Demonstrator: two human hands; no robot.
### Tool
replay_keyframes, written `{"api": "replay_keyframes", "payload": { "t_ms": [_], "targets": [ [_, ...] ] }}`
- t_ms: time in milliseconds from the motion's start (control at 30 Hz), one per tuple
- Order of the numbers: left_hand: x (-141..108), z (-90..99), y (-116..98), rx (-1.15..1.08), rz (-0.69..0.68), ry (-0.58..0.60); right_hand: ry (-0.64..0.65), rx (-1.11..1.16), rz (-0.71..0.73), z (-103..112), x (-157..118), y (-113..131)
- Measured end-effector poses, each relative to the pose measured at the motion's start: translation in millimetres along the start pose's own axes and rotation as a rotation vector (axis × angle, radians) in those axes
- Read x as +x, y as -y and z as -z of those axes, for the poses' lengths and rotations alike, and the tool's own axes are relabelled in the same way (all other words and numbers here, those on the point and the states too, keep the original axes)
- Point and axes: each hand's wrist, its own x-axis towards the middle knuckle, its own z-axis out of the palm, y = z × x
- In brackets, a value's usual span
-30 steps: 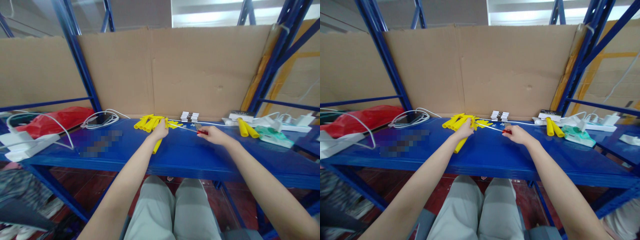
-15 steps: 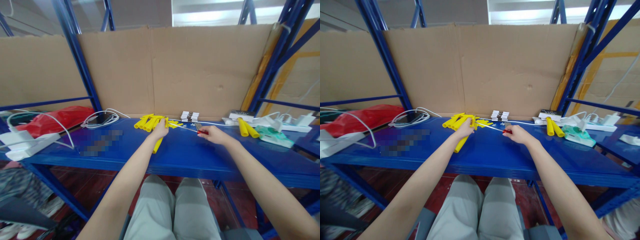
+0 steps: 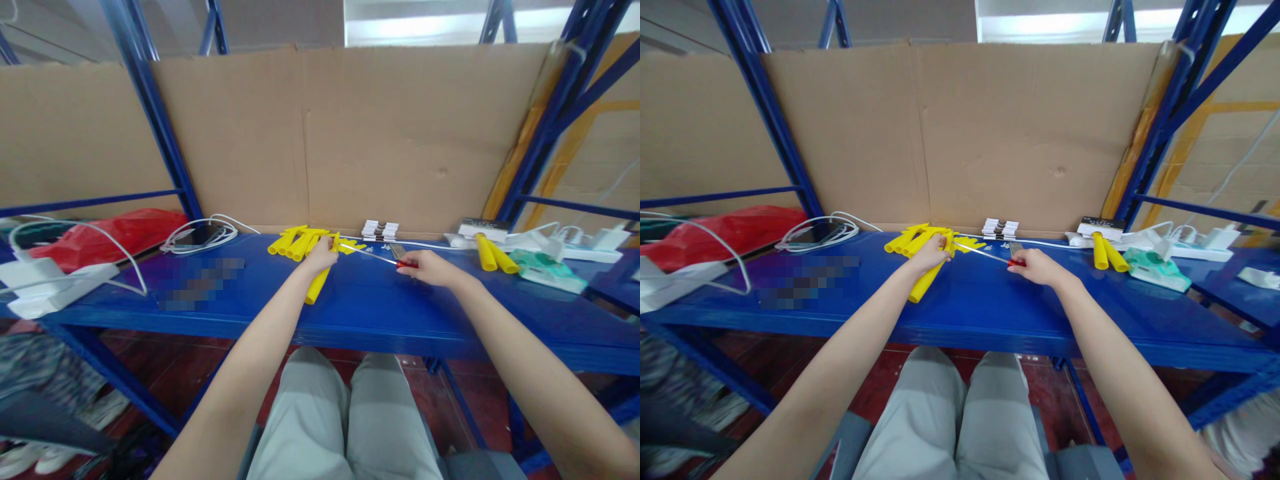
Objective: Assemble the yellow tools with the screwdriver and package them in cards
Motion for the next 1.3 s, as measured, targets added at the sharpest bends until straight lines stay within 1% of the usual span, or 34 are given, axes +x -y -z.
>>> {"api": "replay_keyframes", "payload": {
  "t_ms": [67, 200, 267, 367, 467, 600, 800, 900, 1100, 1300],
  "targets": [
    [-0.9, 0.2, -1.7, -0.074, 0.038, -0.021, -0.024, 0.013, -0.006, 0.5, 0.3, -3.1],
    [-2.0, 0.7, -4.0, -0.139, 0.088, -0.127, -0.07, 0.01, -0.071, 4.5, -1.0, -10.3],
    [-2.3, 1.2, -4.9, -0.124, 0.076, -0.164, -0.071, -0.022, -0.123, 7.5, -2.4, -14.1],
    [-3.2, 2.6, -6.4, -0.037, 0.024, -0.183, -0.055, -0.083, -0.182, 11.4, -4.2, -19.0],
    [-4.6, 3.9, -7.6, 0.059, -0.027, -0.155, -0.008, -0.123, -0.204, 13.0, -5.1, -21.8],
    [-5.6, 1.5, -6.0, 0.131, -0.059, -0.099, 0.061, -0.146, -0.24, 11.9, -4.7, -25.8],
    [-4.1, -6.9, 1.4, 0.203, -0.069, -0.087, 0.057, -0.154, -0.227, 8.1, -2.9, -40.5],
    [-4.3, -8.6, 3.0, 0.214, -0.06, -0.083, 0.072, -0.151, -0.236, 6.4, -3.0, -45.9],
    [-5.7, -10.4, 2.2, 0.195, -0.006, -0.039, 0.087, -0.218, -0.328, 5.7, -3.8, -47.2],
    [-3.1, -11.5, 3.9, 0.14, 0.029, -0.048, 0.086, -0.22, -0.302, 5.6, -4.0, -50.1]
  ]
}}
